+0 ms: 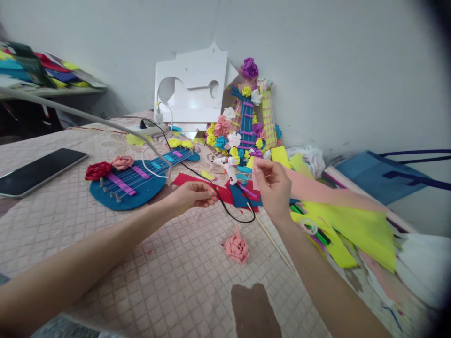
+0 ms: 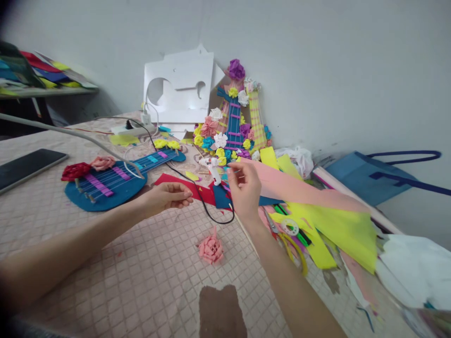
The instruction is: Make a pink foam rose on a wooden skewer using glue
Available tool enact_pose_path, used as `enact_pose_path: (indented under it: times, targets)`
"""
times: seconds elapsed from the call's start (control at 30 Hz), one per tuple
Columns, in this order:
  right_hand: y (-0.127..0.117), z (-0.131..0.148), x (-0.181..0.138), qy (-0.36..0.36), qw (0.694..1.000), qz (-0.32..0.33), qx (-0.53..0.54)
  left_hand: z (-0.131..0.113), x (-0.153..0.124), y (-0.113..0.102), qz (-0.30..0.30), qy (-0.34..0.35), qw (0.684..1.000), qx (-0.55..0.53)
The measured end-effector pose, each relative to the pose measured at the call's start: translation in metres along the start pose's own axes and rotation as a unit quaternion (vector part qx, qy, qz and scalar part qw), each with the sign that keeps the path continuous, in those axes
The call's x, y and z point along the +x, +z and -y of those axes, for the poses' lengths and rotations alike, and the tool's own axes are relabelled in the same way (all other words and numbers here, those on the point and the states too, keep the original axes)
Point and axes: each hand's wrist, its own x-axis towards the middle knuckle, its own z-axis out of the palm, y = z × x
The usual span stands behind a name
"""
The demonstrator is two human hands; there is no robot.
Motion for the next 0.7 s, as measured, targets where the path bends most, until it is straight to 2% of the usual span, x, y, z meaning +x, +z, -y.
enact_pose_path:
  times: [0.13,0.2,0.37,0.57,0.7]
  targets:
    - [0.021,0.008,-0.014,-0.051,0.976,0.21,0.002,-0.001,-0.002,-0.001,0.004,0.002,1.0,0.009]
    - [0.033,0.011,-0.019,-0.077,0.964,0.253,-0.001,-0.001,-0.004,-0.002,0.001,0.007,1.0,0.012]
    - [0.046,0.015,-0.019,-0.078,0.958,0.276,-0.007,-0.003,-0.006,-0.002,-0.021,0.03,0.999,0.018]
    - [0.044,0.015,-0.017,-0.076,0.957,0.281,0.003,-0.008,-0.01,0.0,-0.063,0.074,0.994,0.056]
    - [0.043,0.013,-0.017,-0.052,0.964,0.258,0.023,-0.011,-0.01,0.001,-0.063,0.078,0.99,0.096]
